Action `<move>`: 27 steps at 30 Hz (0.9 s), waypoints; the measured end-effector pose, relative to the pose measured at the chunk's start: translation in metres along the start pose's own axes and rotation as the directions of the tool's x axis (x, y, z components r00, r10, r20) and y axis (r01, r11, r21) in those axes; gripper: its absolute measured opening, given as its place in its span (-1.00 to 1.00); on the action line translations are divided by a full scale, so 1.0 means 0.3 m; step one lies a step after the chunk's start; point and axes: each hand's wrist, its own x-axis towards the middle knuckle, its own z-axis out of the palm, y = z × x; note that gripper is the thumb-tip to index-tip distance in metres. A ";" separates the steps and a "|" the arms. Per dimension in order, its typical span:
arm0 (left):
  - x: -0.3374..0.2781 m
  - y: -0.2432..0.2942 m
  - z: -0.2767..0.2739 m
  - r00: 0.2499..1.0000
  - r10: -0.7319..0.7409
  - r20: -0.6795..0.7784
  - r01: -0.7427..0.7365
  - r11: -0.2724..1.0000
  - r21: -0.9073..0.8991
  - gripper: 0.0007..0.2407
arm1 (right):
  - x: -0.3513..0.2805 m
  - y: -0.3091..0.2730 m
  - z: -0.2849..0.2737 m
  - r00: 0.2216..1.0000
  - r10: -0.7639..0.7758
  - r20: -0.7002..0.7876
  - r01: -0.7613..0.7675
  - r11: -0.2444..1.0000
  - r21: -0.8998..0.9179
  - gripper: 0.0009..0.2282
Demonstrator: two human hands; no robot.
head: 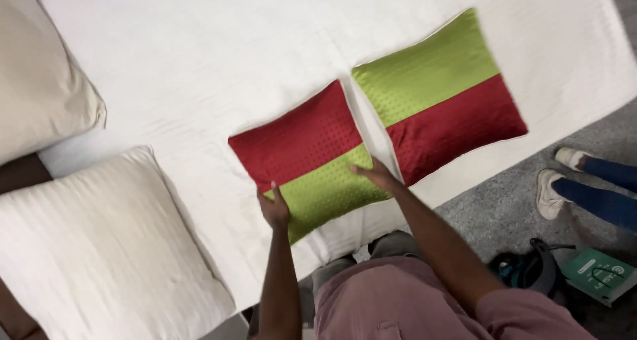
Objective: The person arranges decorative pillows on a bed, repeatedly inserting pillow inserts into red and green pillowcases and smoothing them. The person also flips the mattress over and smooths the bedsheet.
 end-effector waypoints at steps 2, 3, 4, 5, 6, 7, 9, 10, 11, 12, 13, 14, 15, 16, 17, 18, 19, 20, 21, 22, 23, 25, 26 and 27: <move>0.037 -0.113 0.056 0.975 -0.217 -0.050 0.222 0.969 0.109 -0.23 | -0.118 -0.064 -0.050 0.997 0.071 0.022 -0.074 0.984 0.159 0.22; 0.031 -0.063 0.042 0.978 -0.204 -0.046 0.208 0.971 0.114 -0.23 | -0.117 -0.077 -0.055 0.998 0.069 0.011 -0.070 0.983 0.170 0.22; 0.028 -0.013 0.031 0.984 -0.165 -0.064 0.167 0.985 0.029 -0.25 | -0.112 -0.089 -0.061 1.000 0.000 -0.006 0.001 0.979 0.204 0.03; 0.024 0.031 0.006 0.987 -0.132 -0.091 0.127 0.990 -0.055 -0.25 | -0.107 -0.103 -0.055 0.998 -0.068 -0.017 0.070 0.969 0.236 -0.15; -0.007 0.099 -0.013 0.988 -0.122 -0.093 0.118 0.992 -0.049 -0.25 | -0.103 -0.122 -0.069 0.997 -0.070 -0.022 0.073 0.967 0.246 -0.15; -0.042 0.173 -0.016 0.983 -0.082 -0.162 0.061 0.990 -0.130 -0.36 | -0.090 -0.144 -0.099 0.984 -0.156 -0.083 0.174 0.936 0.306 -0.26; -0.118 0.295 0.002 0.972 -0.046 -0.232 -0.003 0.979 -0.205 -0.46 | -0.127 -0.227 -0.220 0.960 -0.235 -0.151 0.274 0.892 0.360 -0.36; -0.161 0.344 0.023 0.967 0.001 -0.256 -0.081 0.950 -0.301 -0.53 | -0.177 -0.287 -0.311 0.958 -0.227 -0.173 0.274 0.899 0.341 -0.44; -0.195 0.398 0.041 0.956 0.048 -0.288 -0.163 0.906 -0.391 -0.59 | -0.220 -0.351 -0.398 0.955 -0.221 -0.196 0.276 0.905 0.325 -0.53; -0.240 0.441 0.090 0.956 0.052 -0.290 -0.168 0.906 -0.389 -0.59 | -0.270 -0.399 -0.499 0.955 -0.223 -0.197 0.279 0.902 0.328 -0.53; -0.291 0.480 0.142 0.964 0.085 -0.251 -0.192 0.878 -0.439 -0.62 | -0.325 -0.442 -0.602 0.933 -0.208 -0.294 0.302 0.896 0.326 -0.53; -0.338 0.518 0.194 0.969 0.119 -0.214 -0.212 0.846 -0.489 -0.64 | -0.377 -0.486 -0.704 0.902 -0.190 -0.387 0.325 0.889 0.321 -0.53; -0.403 0.597 0.267 0.970 0.119 -0.212 -0.212 0.845 -0.492 -0.64 | -0.336 -0.470 -0.797 0.901 -0.192 -0.389 0.327 0.890 0.318 -0.53; -0.464 0.675 0.340 0.978 0.143 -0.153 -0.196 0.883 -0.426 -0.47 | -0.293 -0.454 -0.889 0.860 -0.220 -0.461 0.271 0.961 0.047 -0.46; -0.544 0.736 0.414 0.985 0.153 -0.084 -0.172 0.920 -0.352 -0.30 | -0.264 -0.423 -0.982 0.817 -0.259 -0.515 0.163 0.961 -0.225 -0.36; -0.616 0.807 0.440 0.987 0.144 -0.075 -0.161 0.923 -0.350 -0.30 | -0.240 -0.365 -1.055 0.820 -0.252 -0.514 0.152 0.961 -0.229 -0.36; -0.682 0.892 0.473 0.991 0.133 -0.003 -0.124 0.916 -0.382 -0.33 | -0.209 -0.317 -1.137 0.786 -0.253 -0.564 0.093 0.950 -0.297 -0.52; -0.747 0.979 0.505 0.990 0.124 0.069 -0.085 0.908 -0.411 -0.37 | -0.179 -0.271 -1.219 0.748 -0.260 -0.611 0.031 0.933 -0.359 -0.55; -0.755 0.951 0.555 0.990 0.120 0.074 -0.079 0.908 -0.411 -0.37 | -0.148 -0.226 -1.251 0.748 -0.258 -0.611 0.024 0.932 -0.363 -0.55; -0.763 0.924 0.606 0.983 0.111 0.143 -0.055 0.936 -0.349 -0.39 | -0.116 -0.181 -1.282 0.777 -0.199 -0.597 -0.093 0.901 -0.423 -0.44; -0.768 0.891 0.652 0.973 0.096 0.209 -0.034 0.959 -0.280 -0.41 | -0.083 -0.134 -1.305 0.800 -0.135 -0.584 -0.206 0.853 -0.479 -0.32; -0.744 0.792 0.752 0.958 0.085 0.274 -0.012 0.966 -0.260 -0.39 | -0.076 -0.136 -1.300 0.838 -0.145 -0.527 -0.156 0.860 -0.485 -0.32; -0.740 0.734 0.796 0.939 0.078 0.335 0.005 0.971 -0.241 -0.37 | -0.080 -0.129 -1.294 0.869 -0.161 -0.468 -0.101 0.869 -0.485 -0.31; -0.750 0.747 0.801 0.939 0.083 0.335 -0.001 0.971 -0.239 -0.37 | -0.067 -0.143 -1.280 0.867 -0.161 -0.471 -0.099 0.871 -0.481 -0.31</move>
